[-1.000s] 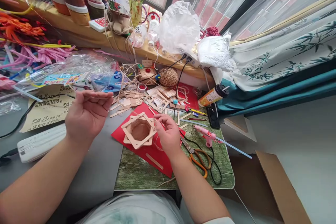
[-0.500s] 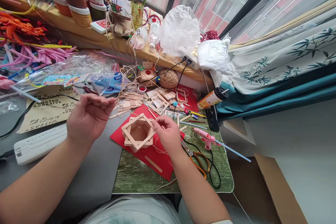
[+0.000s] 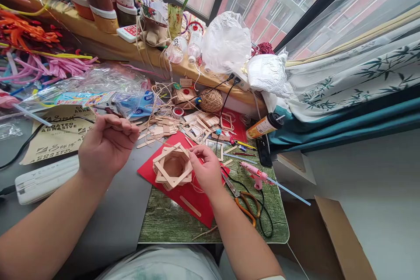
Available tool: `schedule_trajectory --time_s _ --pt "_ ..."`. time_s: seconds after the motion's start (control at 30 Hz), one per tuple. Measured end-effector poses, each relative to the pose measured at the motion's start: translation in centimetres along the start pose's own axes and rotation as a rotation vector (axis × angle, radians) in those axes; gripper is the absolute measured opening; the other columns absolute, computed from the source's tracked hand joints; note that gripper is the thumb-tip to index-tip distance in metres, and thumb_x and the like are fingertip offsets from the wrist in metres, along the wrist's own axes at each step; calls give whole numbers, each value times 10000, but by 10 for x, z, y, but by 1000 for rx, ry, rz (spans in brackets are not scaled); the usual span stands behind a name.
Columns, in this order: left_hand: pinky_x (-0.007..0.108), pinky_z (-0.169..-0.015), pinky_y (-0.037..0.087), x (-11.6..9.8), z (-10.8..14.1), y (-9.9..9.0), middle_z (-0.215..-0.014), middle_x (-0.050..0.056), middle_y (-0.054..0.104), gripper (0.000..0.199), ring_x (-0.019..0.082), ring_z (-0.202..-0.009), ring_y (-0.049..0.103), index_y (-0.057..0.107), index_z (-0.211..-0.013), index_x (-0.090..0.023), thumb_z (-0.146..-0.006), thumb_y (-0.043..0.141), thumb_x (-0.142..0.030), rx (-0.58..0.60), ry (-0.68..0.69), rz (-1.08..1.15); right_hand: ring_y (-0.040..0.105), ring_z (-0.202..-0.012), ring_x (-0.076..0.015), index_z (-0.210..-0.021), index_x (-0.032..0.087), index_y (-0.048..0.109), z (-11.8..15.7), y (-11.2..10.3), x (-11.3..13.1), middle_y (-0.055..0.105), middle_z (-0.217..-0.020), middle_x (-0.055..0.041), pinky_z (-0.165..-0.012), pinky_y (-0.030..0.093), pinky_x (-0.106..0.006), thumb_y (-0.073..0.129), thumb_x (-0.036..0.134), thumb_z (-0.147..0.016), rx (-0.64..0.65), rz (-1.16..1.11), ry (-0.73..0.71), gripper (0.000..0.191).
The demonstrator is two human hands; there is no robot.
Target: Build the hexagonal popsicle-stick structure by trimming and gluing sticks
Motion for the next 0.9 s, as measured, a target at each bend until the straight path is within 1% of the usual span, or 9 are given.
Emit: schedule_trajectory --time_s 0.13,0.27,0.37,0.47,0.57,0.67,0.77,0.83,0.9 --pt "222 -658 553 1 -2 -5 -742 21 640 278 134 -696 636 760 -876 -196 -1026 651 -403 -27 56 -175 690 -1092 -249 -961 260 699 5 -1 4 730 -1125 -79 -1017 558 -426 703 431 -981 9 -8 -34 172" --pt "212 -527 343 5 -1 -7 -627 -19 467 215 111 -571 402 783 -890 -186 -1002 692 -345 -25 56 -587 679 -1104 -246 -1166 280 698 10 -3 -5 709 -1197 -84 -1033 563 -436 779 411 -921 -12 -10 17 290" --pt "258 -549 291 2 1 -3 -639 -14 505 208 146 -604 400 799 -923 -210 -1005 701 -375 43 109 -877 670 -1120 -247 -1186 274 688 12 -4 -15 701 -1192 -84 -1041 564 -433 820 412 -870 -14 8 69 369" --pt "287 -585 280 8 1 5 -696 4 596 192 183 -664 469 783 -888 -237 -991 712 -383 187 123 -1131 676 -1053 -232 -1157 264 686 14 -2 -24 708 -1159 -80 -1001 578 -418 802 426 -878 -16 -30 113 342" --pt "293 -609 300 29 2 11 -786 35 664 259 206 -711 517 760 -838 -238 -985 694 -441 371 57 -1307 680 -1046 -224 -1157 268 689 18 2 -26 709 -1173 -77 -987 578 -407 771 409 -920 -17 -69 96 288" --pt "281 -627 357 47 7 14 -932 55 705 359 207 -742 548 791 -1026 -242 -963 679 -577 489 -64 -1376 685 -1133 -233 -1112 264 695 24 6 -17 697 -1229 -86 -1029 569 -412 737 373 -962 -18 -94 19 190" --pt "269 -628 397 61 17 16 -1055 53 714 513 180 -743 556 779 -1211 -262 -919 693 -675 598 -267 -1403 678 -1200 -245 -1053 252 696 33 8 -2 687 -1261 -97 -1060 561 -428 721 320 -975 -35 -60 -83 106" --pt "260 -614 395 64 22 17 -1031 37 702 534 161 -727 544 779 -1244 -283 -909 699 -691 630 -360 -1399 670 -1234 -253 -1038 252 702 39 10 7 686 -1270 -101 -1085 545 -449 713 291 -980 -43 -19 -139 70" --pt "255 -587 367 60 24 19 -927 17 666 519 144 -690 509 793 -1209 -287 -885 731 -687 610 -369 -1392 662 -1258 -262 -1017 255 710 43 11 12 683 -1282 -104 -1113 526 -473 710 276 -984 -50 6 -171 39"
Point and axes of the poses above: each hand's wrist, its own z-axis away from the middle knuckle, its own y-axis out of the palm, x = y × z, the point moved 9 cm from there along -z, towards the middle knuckle
